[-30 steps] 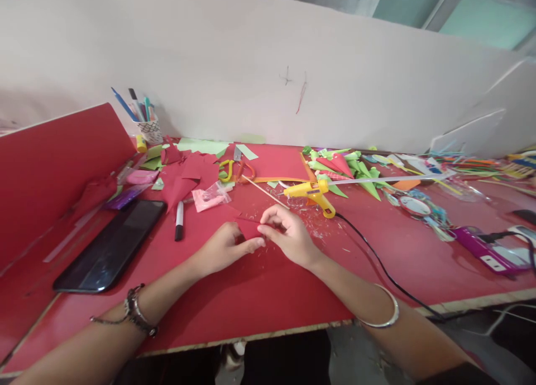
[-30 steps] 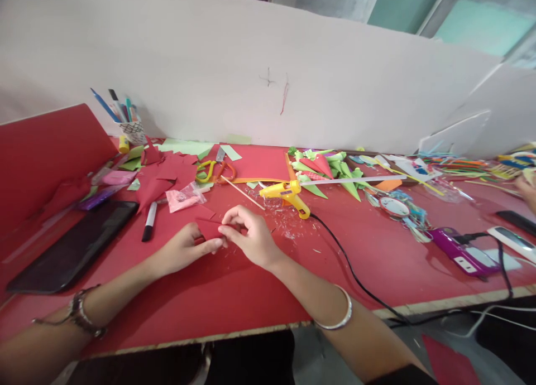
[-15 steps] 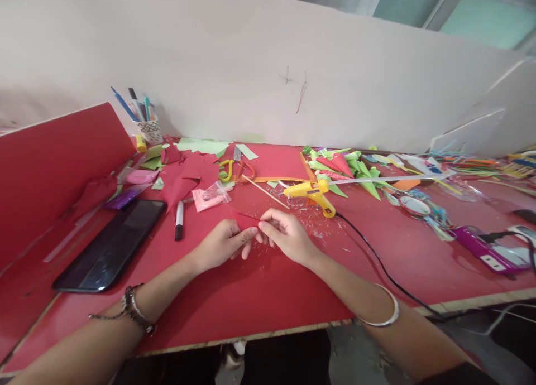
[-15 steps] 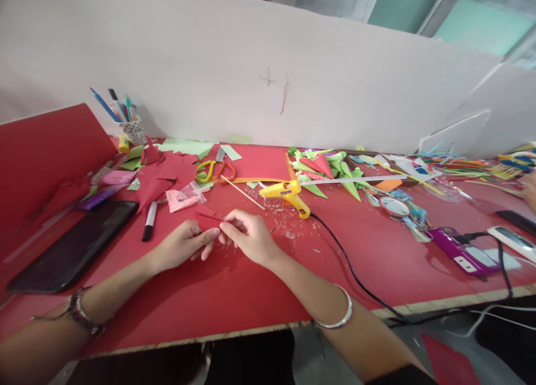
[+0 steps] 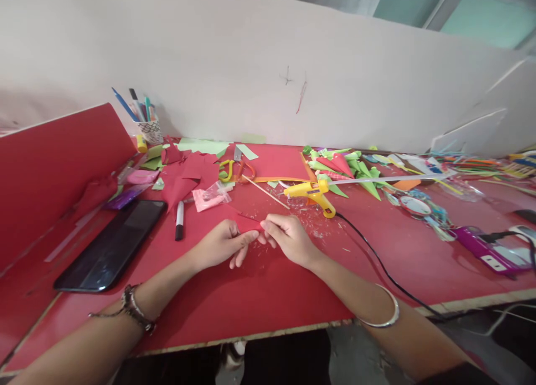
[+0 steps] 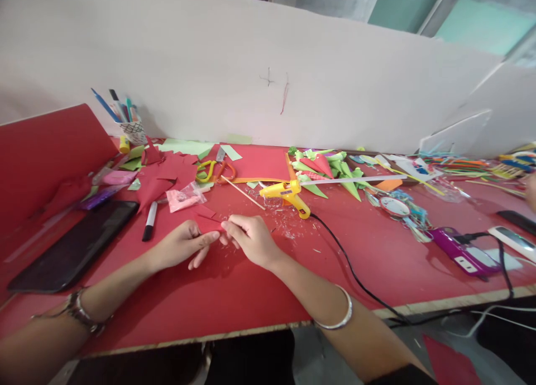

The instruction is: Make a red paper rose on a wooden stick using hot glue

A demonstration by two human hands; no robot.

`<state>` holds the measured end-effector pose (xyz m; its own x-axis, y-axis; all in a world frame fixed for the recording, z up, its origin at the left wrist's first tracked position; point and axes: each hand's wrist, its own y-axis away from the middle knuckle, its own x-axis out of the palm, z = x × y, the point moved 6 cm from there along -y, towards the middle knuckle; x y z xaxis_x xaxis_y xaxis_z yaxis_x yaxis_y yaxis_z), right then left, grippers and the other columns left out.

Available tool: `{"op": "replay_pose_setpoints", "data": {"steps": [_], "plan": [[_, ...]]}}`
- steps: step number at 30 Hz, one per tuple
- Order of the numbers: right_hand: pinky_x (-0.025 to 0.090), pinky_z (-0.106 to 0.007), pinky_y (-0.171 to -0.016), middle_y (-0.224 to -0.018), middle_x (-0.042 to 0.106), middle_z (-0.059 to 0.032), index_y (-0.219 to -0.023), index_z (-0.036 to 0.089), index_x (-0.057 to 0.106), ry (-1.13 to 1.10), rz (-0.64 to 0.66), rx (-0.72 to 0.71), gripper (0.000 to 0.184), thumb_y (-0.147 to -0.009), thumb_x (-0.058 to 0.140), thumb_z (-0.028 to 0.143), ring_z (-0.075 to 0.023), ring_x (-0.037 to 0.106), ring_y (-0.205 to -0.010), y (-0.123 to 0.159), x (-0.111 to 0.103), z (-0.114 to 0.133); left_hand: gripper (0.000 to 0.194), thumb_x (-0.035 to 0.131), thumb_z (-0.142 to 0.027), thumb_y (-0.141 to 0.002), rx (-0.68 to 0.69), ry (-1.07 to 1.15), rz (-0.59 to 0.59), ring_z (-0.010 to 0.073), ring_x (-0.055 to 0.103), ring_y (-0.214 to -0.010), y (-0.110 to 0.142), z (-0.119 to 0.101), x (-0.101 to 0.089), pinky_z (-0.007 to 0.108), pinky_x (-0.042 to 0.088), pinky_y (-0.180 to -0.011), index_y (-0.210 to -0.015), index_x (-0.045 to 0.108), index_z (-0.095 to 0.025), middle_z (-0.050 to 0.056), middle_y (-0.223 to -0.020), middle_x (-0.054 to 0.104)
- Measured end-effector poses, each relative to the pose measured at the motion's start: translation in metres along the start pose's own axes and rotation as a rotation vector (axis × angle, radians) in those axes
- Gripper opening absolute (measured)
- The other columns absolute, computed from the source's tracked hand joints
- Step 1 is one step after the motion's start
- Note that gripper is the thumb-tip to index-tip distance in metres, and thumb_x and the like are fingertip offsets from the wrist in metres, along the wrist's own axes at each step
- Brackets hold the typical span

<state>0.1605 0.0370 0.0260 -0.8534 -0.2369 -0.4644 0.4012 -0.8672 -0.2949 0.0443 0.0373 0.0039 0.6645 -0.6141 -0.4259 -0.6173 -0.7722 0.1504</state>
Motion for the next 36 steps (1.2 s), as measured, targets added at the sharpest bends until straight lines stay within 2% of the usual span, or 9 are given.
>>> {"op": "replay_pose_setpoints", "data": {"steps": [4,7,12,14,16,20,24,30,36], "plan": [[0.031,-0.017,-0.046,-0.044,0.043,0.0055,-0.056,0.016,0.049,0.064,0.023,-0.036,0.038,-0.088,0.037,0.032,-0.0038,0.041,-0.041,0.002,0.002,0.003,0.058,0.038,-0.046,-0.083,0.033,0.007,-0.065,0.0029,0.037,-0.032,0.0,-0.005,-0.002,0.015,0.032,-0.042,-0.038,0.049,-0.012,-0.002,-0.031,0.043],[0.031,-0.017,-0.047,-0.046,0.044,0.0051,-0.058,0.016,0.052,0.074,0.037,-0.045,0.039,-0.088,0.035,0.032,-0.0041,0.041,-0.042,0.003,0.004,0.003,0.054,0.039,-0.046,-0.082,0.053,0.045,-0.073,0.0021,0.031,-0.03,-0.002,-0.004,-0.002,0.015,0.029,-0.039,-0.041,0.049,-0.012,-0.005,-0.03,0.04],[0.032,-0.018,-0.047,-0.059,0.051,0.003,-0.076,0.017,0.053,0.004,0.116,0.01,0.025,-0.087,0.037,0.034,-0.0061,0.043,-0.049,0.003,0.01,0.0,0.047,0.041,-0.048,-0.081,0.071,0.061,-0.09,0.0022,0.028,-0.03,-0.004,0.003,-0.005,0.015,0.027,-0.037,-0.054,0.052,-0.012,-0.007,-0.03,0.037],[0.034,-0.018,-0.049,-0.058,0.049,0.0033,-0.076,0.017,0.051,-0.014,0.155,0.016,0.025,-0.087,0.036,0.033,-0.0066,0.044,-0.05,0.003,0.012,0.0,0.045,0.039,-0.049,-0.081,0.091,0.068,-0.091,0.0026,0.029,-0.031,-0.004,0.003,-0.006,0.015,0.028,-0.038,-0.06,0.054,-0.012,-0.008,-0.031,0.038],[0.036,-0.019,-0.052,-0.054,0.047,0.0038,-0.073,0.017,0.051,-0.035,0.172,0.017,0.028,-0.088,0.033,0.032,-0.0068,0.045,-0.051,0.003,0.012,0.0,0.046,0.039,-0.049,-0.081,0.104,0.064,-0.098,0.0027,0.029,-0.031,-0.004,0.002,-0.006,0.015,0.029,-0.038,-0.057,0.053,-0.012,-0.007,-0.031,0.038],[0.035,-0.019,-0.051,-0.048,0.045,0.005,-0.07,0.016,0.051,-0.067,0.137,0.036,0.032,-0.089,0.031,0.033,-0.0063,0.044,-0.046,0.003,0.009,0.0,0.054,0.041,-0.047,-0.081,0.101,0.03,-0.121,0.0023,0.027,-0.031,-0.003,-0.003,-0.007,0.017,0.025,-0.037,-0.038,0.039,-0.014,-0.005,-0.03,0.036],[0.035,-0.018,-0.048,-0.044,0.044,0.0055,-0.066,0.017,0.049,-0.05,0.074,0.054,0.035,-0.089,0.03,0.036,-0.006,0.043,-0.042,0.003,0.006,-0.001,0.043,0.042,-0.046,-0.081,0.132,0.13,-0.138,0.0039,0.031,-0.037,-0.001,-0.008,-0.008,0.017,0.025,-0.04,-0.053,0.045,-0.014,-0.007,-0.04,0.038],[0.034,-0.018,-0.048,-0.044,0.044,0.0051,-0.062,0.017,0.045,-0.05,0.108,0.068,0.037,-0.089,0.03,0.037,-0.0061,0.043,-0.043,0.003,0.01,-0.004,0.044,0.028,-0.046,-0.086,0.101,0.222,0.052,0.0052,0.03,-0.042,0.0,-0.006,0.006,0.019,0.027,-0.044,-0.056,0.039,-0.015,-0.006,-0.047,0.034],[0.033,-0.02,-0.05,-0.054,0.045,0.0038,-0.062,0.018,0.041,0.028,0.126,-0.008,0.03,-0.085,0.039,0.037,-0.0076,0.043,-0.051,0.004,0.01,0.001,0.046,0.023,-0.044,-0.088,0.089,0.13,0.154,0.0056,0.031,-0.04,0.004,-0.004,0.008,0.019,0.029,-0.045,-0.056,0.04,-0.015,-0.006,-0.043,0.035]]}}
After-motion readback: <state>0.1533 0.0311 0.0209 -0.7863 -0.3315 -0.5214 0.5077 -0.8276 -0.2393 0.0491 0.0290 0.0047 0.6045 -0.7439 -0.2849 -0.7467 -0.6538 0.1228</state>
